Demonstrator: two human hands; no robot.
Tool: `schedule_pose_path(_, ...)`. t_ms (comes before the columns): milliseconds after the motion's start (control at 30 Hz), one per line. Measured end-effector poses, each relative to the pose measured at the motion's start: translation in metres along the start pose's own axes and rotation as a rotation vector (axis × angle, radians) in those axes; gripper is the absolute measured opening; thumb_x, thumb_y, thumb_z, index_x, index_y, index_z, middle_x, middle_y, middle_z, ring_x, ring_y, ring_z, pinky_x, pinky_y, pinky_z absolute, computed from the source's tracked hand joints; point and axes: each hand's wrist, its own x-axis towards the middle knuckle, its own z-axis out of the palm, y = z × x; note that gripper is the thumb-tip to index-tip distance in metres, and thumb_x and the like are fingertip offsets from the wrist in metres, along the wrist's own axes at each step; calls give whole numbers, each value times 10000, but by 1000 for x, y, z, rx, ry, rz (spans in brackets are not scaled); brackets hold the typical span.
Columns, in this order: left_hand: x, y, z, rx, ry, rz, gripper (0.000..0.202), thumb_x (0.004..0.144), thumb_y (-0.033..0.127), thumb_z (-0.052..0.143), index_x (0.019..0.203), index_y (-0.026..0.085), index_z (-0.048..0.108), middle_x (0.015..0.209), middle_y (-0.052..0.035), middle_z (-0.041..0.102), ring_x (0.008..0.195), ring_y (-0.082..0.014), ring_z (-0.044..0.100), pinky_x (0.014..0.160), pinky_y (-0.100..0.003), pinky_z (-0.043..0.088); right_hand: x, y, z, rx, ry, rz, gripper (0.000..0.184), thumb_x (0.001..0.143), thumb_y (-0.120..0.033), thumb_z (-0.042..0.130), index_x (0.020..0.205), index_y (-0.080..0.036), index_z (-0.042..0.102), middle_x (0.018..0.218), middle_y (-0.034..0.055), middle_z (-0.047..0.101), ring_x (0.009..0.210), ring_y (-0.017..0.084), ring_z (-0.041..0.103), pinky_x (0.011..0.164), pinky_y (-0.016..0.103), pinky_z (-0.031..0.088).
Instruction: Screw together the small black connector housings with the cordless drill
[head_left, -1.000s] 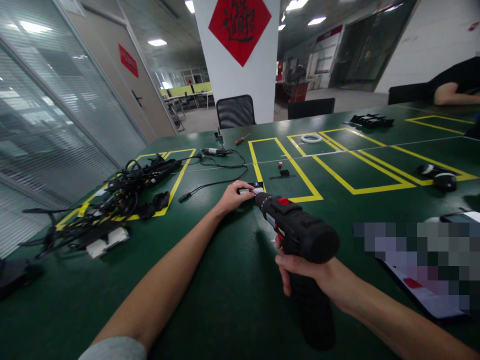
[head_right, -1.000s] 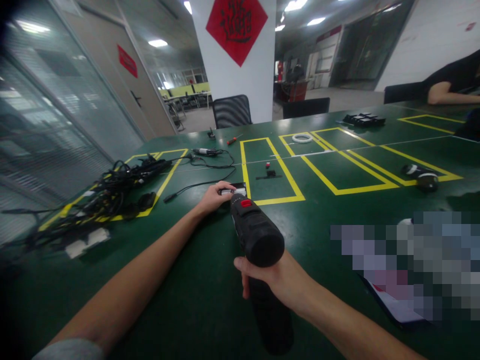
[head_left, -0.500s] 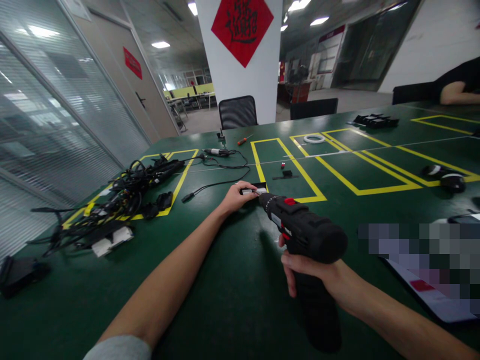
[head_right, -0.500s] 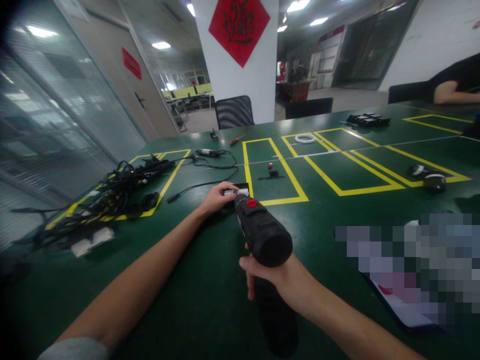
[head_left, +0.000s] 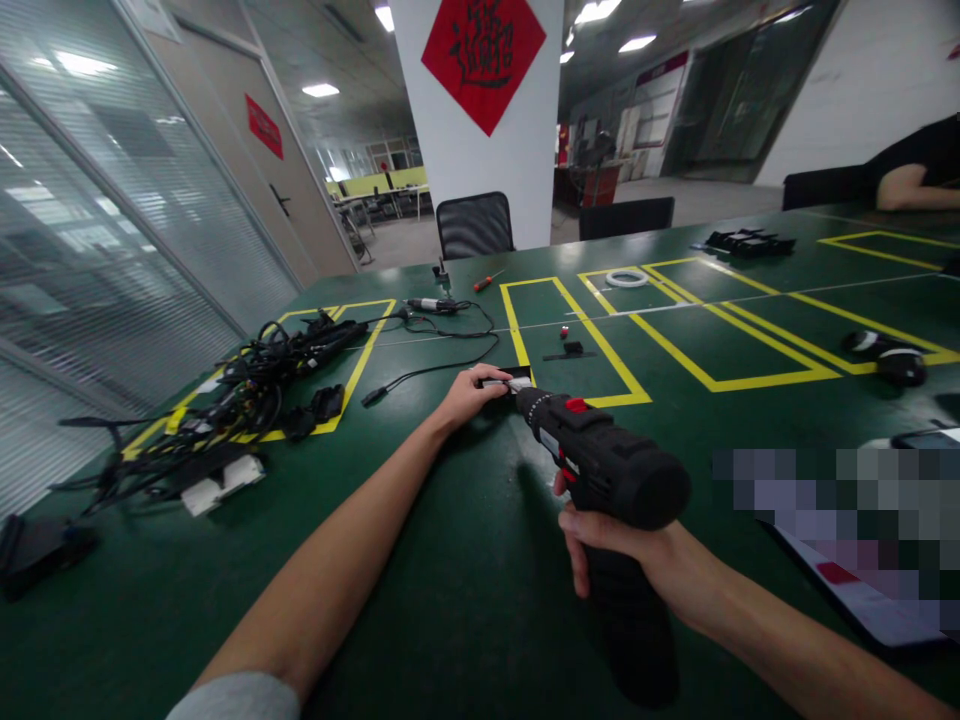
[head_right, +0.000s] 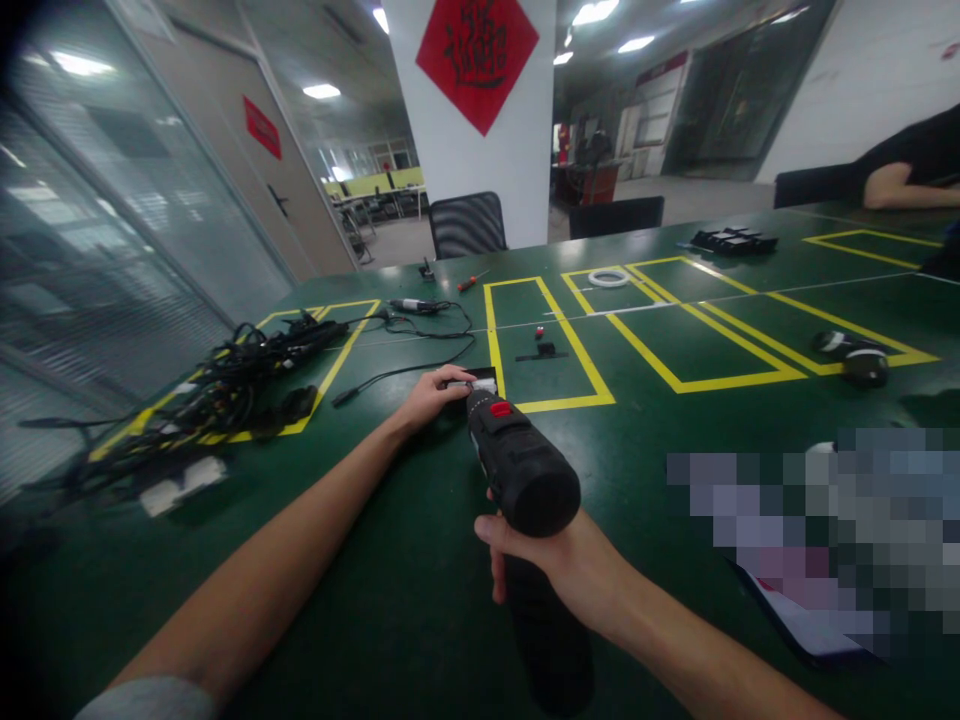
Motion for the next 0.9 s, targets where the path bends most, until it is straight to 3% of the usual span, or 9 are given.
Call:
schedule_pose_path(200,0,1,3,91,-8,40,272,729,295,695,977,190,730,1103,-73,660,1041,-231,601,973,-370,457,-2,-5,-1,-19,-19,13,501,846,-513,660,1176,-150,558,610,1,667,609,180,625,666,337,437)
schedule_pose_path(500,1,-4,4,185,-35,80,364,702,316,733,1037,181,686,1106,-72,639,1054,-231,583,977,-376,451,5,0,-11,177,-254,2,652,807,-492,730,1296,-185,428,751,4,669,623,179,656,643,342,502)
schedule_pose_path(733,2,-4,0,128,-54,34,373,709,369,738,1035,190,705,1103,-66,646,1018,-224,599,916,-350,472,5,8,-5,173,-111,10,334,813,-428,733,964,-158,609,644,10,659,547,168,632,601,319,493)
schedule_pose_path(900,3,-5,0,116,-37,30,367,705,367,742,1025,188,714,1084,-66,646,1008,-224,600,899,-345,475,5,3,-3,141,-130,10,365,804,-488,721,902,-155,611,617,9,645,529,155,617,592,308,483)
